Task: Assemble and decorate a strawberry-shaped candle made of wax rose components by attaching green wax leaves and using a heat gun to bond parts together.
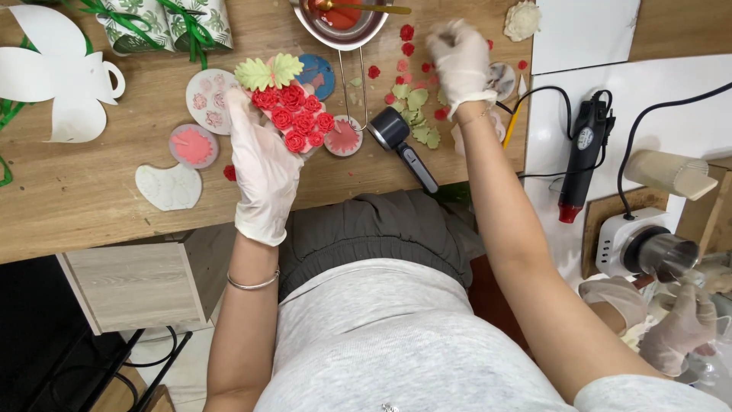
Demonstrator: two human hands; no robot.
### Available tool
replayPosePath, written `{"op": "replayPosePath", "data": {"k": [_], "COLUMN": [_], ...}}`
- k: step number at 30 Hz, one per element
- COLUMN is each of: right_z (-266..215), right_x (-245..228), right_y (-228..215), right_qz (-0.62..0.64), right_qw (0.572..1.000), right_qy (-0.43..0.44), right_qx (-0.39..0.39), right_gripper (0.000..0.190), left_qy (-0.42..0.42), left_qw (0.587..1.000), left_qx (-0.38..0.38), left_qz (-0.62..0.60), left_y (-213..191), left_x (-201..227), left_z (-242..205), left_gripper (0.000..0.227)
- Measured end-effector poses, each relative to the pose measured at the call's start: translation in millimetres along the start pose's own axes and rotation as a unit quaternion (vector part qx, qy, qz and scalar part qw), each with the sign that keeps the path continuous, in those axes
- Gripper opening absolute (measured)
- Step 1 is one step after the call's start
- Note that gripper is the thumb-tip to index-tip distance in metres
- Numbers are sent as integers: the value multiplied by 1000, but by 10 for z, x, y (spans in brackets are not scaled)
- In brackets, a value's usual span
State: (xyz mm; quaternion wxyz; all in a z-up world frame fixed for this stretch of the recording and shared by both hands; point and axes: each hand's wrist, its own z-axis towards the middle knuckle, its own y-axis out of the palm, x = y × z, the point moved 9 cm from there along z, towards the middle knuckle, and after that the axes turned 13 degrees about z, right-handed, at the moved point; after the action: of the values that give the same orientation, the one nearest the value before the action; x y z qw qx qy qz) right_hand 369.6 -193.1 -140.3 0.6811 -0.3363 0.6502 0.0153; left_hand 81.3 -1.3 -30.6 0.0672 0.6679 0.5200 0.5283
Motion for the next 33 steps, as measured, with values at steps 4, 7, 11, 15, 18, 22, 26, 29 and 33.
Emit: {"op": "replayPosePath", "data": {"k": [4, 7, 11, 15, 18, 22, 26, 29, 33], "right_z": [-277, -273, -246, -219, -379, -589, -890, -1075, -1311], "right_x": [-406, -228, -127, 233, 71, -617, -1833, -2538, -2902], "right_y": [399, 544, 507, 296, 225, 122, 6, 83, 324], "right_qz": [-101, -150, -96, 160, 437, 617, 478, 273, 5], "right_qw": [991, 984, 993, 983, 867, 749, 868, 946, 941], "right_qy": [-24, -66, -40, 84, 235, 221, 71, -126, -329], "right_qx": [-86, -69, -51, -22, -49, -99, -113, -123, -81], "right_gripper": [19, 19, 19, 13, 11, 12, 12, 17, 29], "left_qy": [1, 1, 14, 17, -20, -1, 8, -40, -19], "left_qw": [1000, 1000, 1000, 999, 999, 999, 996, 995, 991], "left_qx": [13, 13, 9, 3, 21, -11, -58, -59, -116], "left_qz": [1, -7, 13, 29, 39, 31, 66, 69, 59], "left_y": [17, 4, 64, 158, 186, 236, 370, 500, 643], "left_x": [-61, -110, -100, -119, -205, -264, -263, -266, -237], "left_z": [-7, 3, -17, -27, 24, 85, 110, 85, 36], "left_gripper": [69, 68, 70, 69, 69, 72, 77, 75, 71]}}
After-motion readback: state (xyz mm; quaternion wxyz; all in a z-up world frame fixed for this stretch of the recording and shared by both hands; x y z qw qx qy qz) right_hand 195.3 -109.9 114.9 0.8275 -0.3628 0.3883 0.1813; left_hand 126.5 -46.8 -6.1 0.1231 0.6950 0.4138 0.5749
